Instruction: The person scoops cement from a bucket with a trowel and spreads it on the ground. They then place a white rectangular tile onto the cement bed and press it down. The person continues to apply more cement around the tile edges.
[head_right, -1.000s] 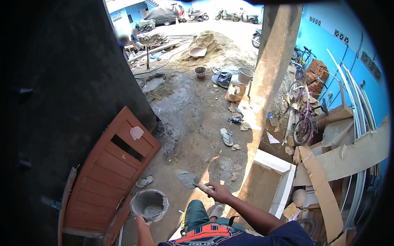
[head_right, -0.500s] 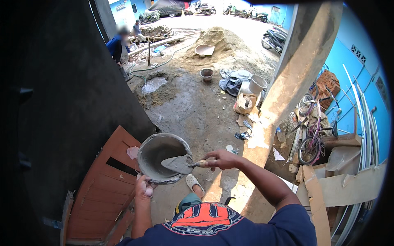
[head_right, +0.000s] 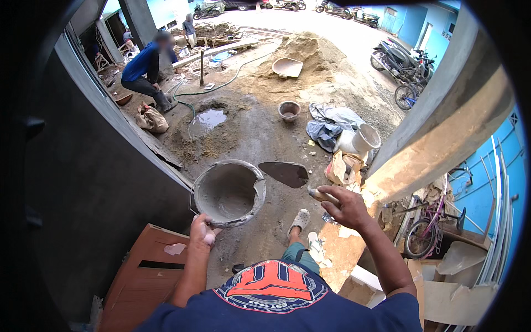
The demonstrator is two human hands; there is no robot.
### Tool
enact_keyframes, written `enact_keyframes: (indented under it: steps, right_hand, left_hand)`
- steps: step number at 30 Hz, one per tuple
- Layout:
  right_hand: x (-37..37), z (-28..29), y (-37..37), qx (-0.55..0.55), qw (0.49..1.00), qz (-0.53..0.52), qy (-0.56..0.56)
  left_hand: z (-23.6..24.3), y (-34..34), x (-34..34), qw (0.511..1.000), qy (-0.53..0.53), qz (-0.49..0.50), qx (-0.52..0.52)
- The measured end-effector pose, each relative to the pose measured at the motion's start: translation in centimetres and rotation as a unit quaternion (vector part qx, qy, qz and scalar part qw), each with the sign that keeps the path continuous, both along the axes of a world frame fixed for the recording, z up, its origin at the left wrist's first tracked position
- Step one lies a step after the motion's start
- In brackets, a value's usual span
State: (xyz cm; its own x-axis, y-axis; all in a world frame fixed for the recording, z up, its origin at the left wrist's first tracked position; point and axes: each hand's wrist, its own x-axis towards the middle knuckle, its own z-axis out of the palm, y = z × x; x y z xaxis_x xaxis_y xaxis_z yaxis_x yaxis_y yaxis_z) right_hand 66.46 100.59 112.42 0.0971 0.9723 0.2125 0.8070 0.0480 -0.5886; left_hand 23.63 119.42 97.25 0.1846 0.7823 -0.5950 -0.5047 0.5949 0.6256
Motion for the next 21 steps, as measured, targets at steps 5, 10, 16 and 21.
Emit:
enact_keyframes:
  steps: [5, 10, 16, 21]
  right_hand:
    - [6.5, -5.9, 17.5, 0.081, 0.981, 0.091, -0.151]
    - [15.4, -7.6, 32.4, 0.137, 0.964, 0.162, -0.163]
    - [26.1, -9.3, 46.8, 0.112, 0.956, 0.183, -0.199]
    - [36.4, -19.7, 54.0, -0.228, 0.963, -0.068, -0.128]
  left_hand:
    - [1.1, 10.2, 10.1, 0.997, -0.055, 0.0, -0.045]
    - [4.1, 18.0, 14.7, 0.991, -0.075, 0.105, -0.033]
    - [1.4, 27.2, 15.2, 0.968, -0.077, 0.237, -0.034]
    - [-3.9, 38.6, 13.7, 0.936, 0.003, 0.347, -0.055]
